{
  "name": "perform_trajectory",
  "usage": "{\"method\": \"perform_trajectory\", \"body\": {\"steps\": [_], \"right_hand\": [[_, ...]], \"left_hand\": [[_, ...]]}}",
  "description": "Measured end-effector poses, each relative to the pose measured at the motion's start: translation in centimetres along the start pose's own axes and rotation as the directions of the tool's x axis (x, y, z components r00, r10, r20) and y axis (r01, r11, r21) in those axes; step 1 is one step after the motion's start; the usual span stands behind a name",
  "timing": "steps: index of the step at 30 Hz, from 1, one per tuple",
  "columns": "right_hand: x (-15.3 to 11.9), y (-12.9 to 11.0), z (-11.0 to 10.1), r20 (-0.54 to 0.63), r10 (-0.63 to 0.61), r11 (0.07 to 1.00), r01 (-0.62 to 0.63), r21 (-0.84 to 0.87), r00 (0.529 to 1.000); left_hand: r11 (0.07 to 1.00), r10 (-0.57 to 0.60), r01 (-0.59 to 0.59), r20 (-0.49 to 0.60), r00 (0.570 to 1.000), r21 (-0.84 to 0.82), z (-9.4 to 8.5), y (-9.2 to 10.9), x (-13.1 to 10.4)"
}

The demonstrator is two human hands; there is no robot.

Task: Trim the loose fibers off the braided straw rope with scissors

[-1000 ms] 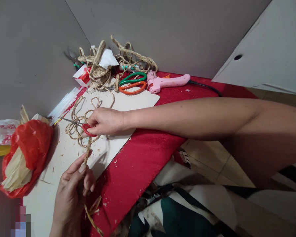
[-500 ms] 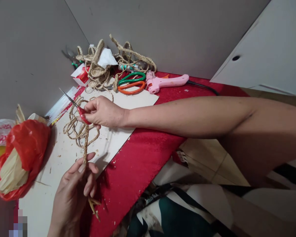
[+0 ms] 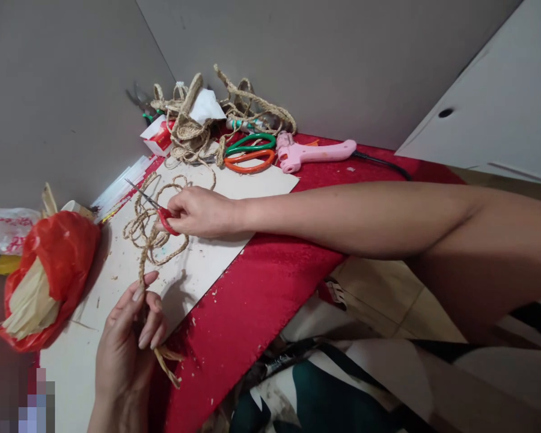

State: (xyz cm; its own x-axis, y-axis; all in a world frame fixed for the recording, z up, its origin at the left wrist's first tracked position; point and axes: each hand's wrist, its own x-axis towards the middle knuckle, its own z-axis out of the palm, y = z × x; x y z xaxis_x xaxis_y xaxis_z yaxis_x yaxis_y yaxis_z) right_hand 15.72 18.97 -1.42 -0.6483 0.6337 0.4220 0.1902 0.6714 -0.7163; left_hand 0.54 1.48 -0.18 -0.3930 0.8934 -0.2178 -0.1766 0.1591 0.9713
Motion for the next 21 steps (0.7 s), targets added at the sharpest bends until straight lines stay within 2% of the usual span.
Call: {"method": "perform_trajectory", "body": {"steps": [3,7,9,21], "right_hand": [[-1.3,-1.7,0.1,0.020,-0.059,0.994,0.061,-0.096,0.998],[-2.8,-3.1,0.3,0.293,-0.139,0.901,0.243,-0.358,0.946],[-3.0,-3.2,0.3,0.355,-0.149,0.851,0.302,-0.429,0.923],[-2.8,-2.1,0.9,0.313,-0.212,0.772,0.355,-0.527,0.926]], "left_hand": [[0.997,0.027,-0.032,-0.065,0.997,-0.076,-0.2,0.1,0.5],[0.995,0.046,-0.052,-0.073,0.996,-0.090,-0.3,0.0,0.8],[0.995,0.056,-0.061,-0.064,0.996,-0.079,-0.3,-0.2,0.8],[0.992,0.124,-0.118,-0.135,0.983,0.050,0.3,-0.8,0.1]]}}
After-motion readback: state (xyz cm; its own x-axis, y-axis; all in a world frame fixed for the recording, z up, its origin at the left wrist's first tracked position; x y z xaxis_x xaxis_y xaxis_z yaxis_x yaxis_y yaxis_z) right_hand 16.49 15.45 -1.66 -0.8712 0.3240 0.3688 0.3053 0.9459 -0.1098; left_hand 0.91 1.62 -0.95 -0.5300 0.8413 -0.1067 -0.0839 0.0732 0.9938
